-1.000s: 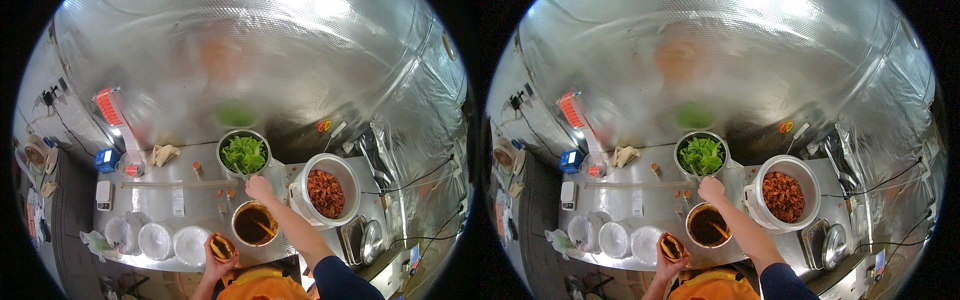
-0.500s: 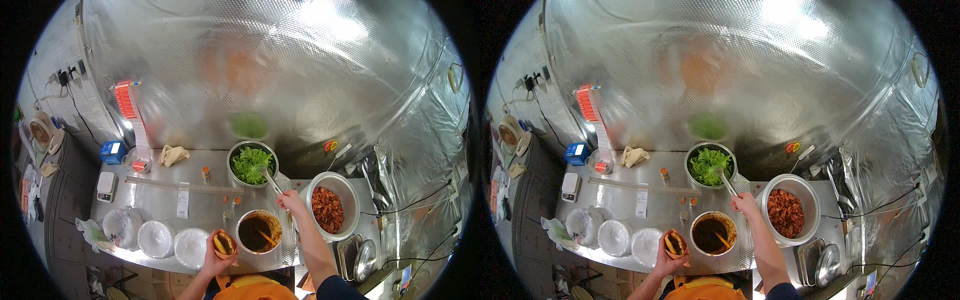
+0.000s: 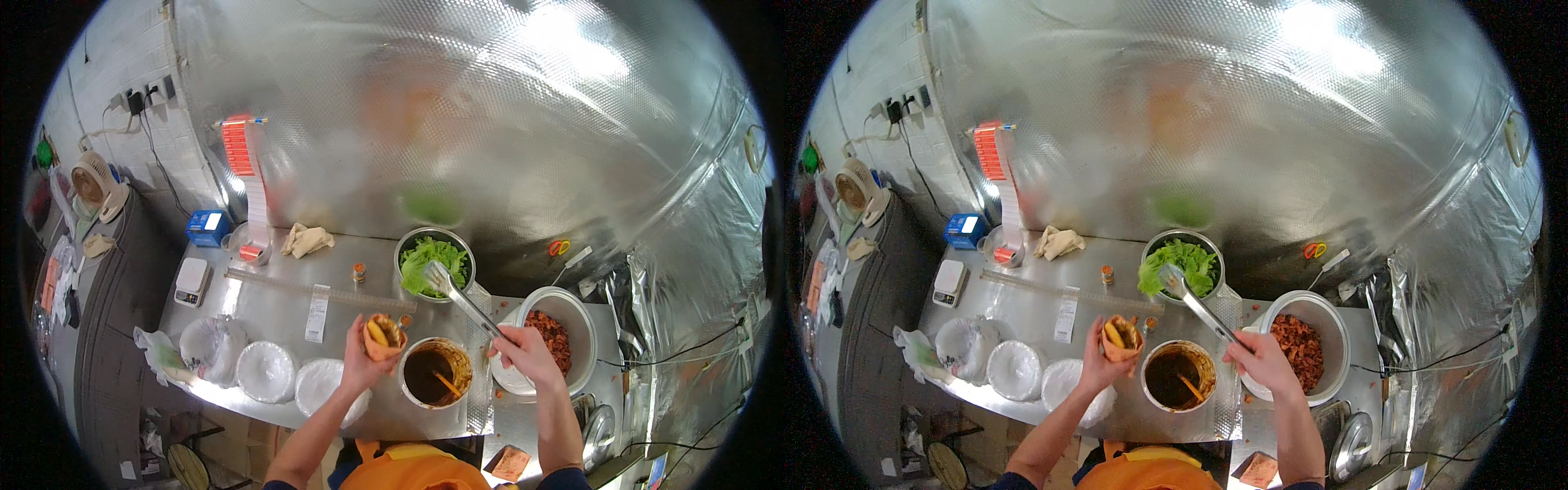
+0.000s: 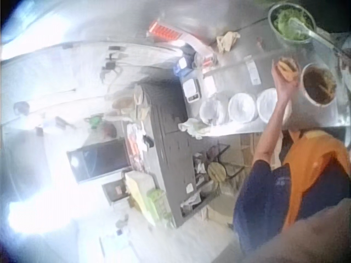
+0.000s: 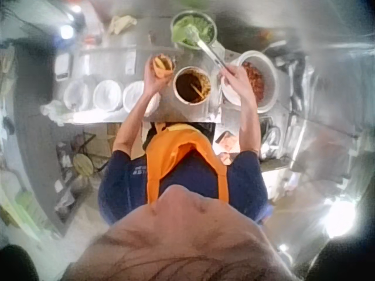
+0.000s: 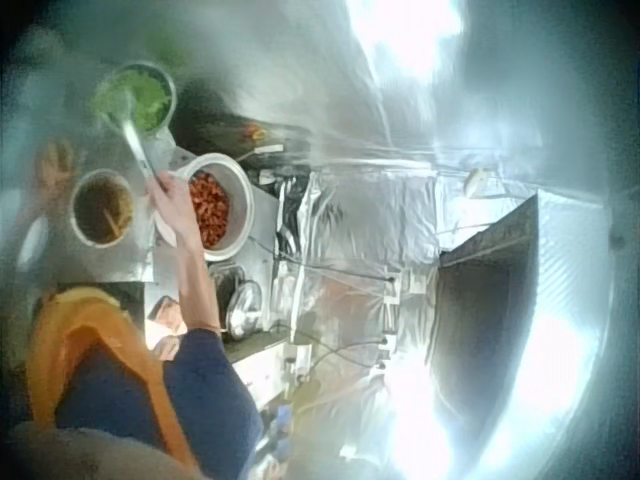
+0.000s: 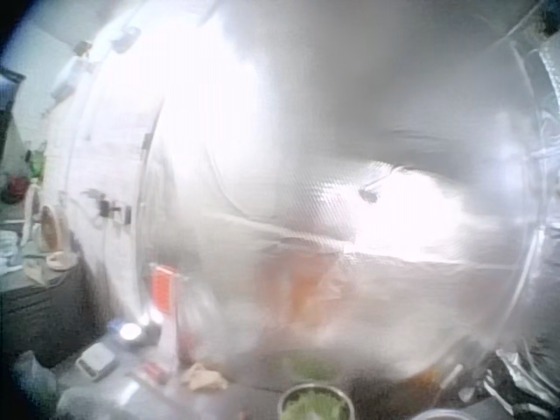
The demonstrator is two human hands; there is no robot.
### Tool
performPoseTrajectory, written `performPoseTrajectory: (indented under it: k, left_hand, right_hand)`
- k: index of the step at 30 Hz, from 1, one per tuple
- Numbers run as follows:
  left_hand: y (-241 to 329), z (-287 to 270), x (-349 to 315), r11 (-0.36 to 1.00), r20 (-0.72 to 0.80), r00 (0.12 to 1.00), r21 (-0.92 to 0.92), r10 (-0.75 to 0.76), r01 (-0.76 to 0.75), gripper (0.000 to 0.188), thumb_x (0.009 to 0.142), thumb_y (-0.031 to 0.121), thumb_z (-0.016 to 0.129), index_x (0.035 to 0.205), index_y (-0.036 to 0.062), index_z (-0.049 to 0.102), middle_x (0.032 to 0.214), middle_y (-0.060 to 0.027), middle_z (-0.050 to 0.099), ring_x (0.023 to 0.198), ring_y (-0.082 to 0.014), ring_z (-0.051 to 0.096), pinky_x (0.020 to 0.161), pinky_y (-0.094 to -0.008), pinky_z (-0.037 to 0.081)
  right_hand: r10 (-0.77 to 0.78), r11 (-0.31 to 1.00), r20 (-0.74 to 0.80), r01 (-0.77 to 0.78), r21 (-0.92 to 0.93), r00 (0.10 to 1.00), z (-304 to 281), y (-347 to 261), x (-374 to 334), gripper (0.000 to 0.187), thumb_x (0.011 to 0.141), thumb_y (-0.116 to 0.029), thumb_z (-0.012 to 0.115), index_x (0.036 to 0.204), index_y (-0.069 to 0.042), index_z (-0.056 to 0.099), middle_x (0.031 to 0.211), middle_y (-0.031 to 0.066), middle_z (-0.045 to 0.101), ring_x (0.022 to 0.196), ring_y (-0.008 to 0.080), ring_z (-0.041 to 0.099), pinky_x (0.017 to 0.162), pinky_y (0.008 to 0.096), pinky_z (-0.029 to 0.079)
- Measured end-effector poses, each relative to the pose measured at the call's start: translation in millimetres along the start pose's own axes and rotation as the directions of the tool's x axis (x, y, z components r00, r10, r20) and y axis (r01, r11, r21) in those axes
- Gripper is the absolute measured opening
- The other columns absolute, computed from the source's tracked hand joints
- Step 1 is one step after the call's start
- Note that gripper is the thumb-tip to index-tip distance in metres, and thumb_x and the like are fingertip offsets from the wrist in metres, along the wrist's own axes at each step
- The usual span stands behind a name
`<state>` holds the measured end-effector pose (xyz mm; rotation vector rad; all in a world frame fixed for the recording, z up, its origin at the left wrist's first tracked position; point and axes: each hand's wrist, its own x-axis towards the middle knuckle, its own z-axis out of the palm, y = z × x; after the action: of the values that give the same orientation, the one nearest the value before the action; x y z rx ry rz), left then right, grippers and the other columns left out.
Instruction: The person takes a seasoning bottle from a drawer, sprinkles seasoning onto food, and then uses tongs to add lettuce and meat into bread to assemble a sandwich.
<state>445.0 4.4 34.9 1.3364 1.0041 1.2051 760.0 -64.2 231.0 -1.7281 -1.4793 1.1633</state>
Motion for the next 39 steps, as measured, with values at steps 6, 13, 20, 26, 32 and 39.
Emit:
performPoseTrajectory:
  k: [6,13,20,26,32,39]
  left_hand:
    - [42,8,16,0.985,-0.008,0.985,0.038,0.171,-0.171,0.119,0.07,0.011,0.097,0.157,-0.0051,0.019,0.146,-0.0169,0.04,0.138,-0.029,0.048,0.115,-0.0399,0.044]
    - [48,9,12,0.95,0.022,0.958,0.126,0.285,-0.286,0.118,0.068,0.007,0.096,0.16,0.0025,0.022,0.15,-0.0168,0.04,0.14,-0.0295,0.045,0.118,-0.0411,0.04]
    - [58,6,13,0.885,0.072,0.916,0.237,0.395,-0.4,0.114,0.066,0.005,0.096,0.158,0.0058,0.029,0.146,-0.017,0.037,0.137,-0.0327,0.046,0.115,-0.0413,0.044]
    - [61,5,15,0.875,0.167,0.904,0.236,0.393,-0.423,0.108,0.062,0.001,0.093,0.154,0.0112,0.038,0.145,-0.0175,0.037,0.136,-0.0357,0.045,0.112,-0.0443,0.046]
    - [79,1,16,0.825,0.304,0.862,0.284,0.405,-0.488,0.098,0.061,0.003,0.093,0.147,0.0156,0.049,0.143,-0.019,0.04,0.132,-0.0393,0.048,0.11,-0.0436,0.048]
    - [77,14,21,0.873,0.294,0.873,0.183,0.39,-0.452,0.102,0.061,0.004,0.096,0.147,0.012,0.041,0.146,-0.0193,0.036,0.136,-0.0376,0.045,0.113,-0.045,0.045]
  right_hand:
    - [0.064,0.998,0.046,-0.062,-0.027,0.997,30,-19,-71,0.031,0.102,-0.016,0.064,0.128,0.0,0.069,0.083,0.0005,0.074,0.06,0.003,0.056,0.055,0.0236,0.047]
    - [0.007,0.988,0.028,-0.003,-0.156,1.0,35,-12,-98,0.034,0.1,-0.015,0.068,0.131,-0.002,0.068,0.078,0.0058,0.072,0.061,0.0057,0.053,0.056,0.0265,0.047]
    - [-0.063,0.987,-0.018,0.06,-0.151,0.998,42,-26,-117,0.036,0.1,-0.017,0.068,0.133,-0.004,0.067,0.07,0.0032,0.062,0.061,0.0075,0.051,0.057,0.028,0.046]
    - [0.048,0.996,0.038,-0.045,-0.078,0.998,39,-37,-114,0.035,0.1,-0.019,0.068,0.132,-0.005,0.067,0.07,0.002,0.064,0.06,0.0075,0.052,0.056,0.0275,0.046]
    - [0.025,0.992,-0.065,-0.033,-0.118,0.998,43,-26,-116,0.032,0.099,-0.017,0.068,0.129,-0.004,0.069,0.068,0.0068,0.064,0.059,0.0092,0.054,0.055,0.0285,0.048]
    - [-0.013,0.984,-0.142,-0.012,-0.177,0.99,35,-15,-122,0.032,0.098,-0.015,0.067,0.127,-0.001,0.067,0.07,0.0112,0.064,0.063,0.0107,0.06,0.061,0.0307,0.051]
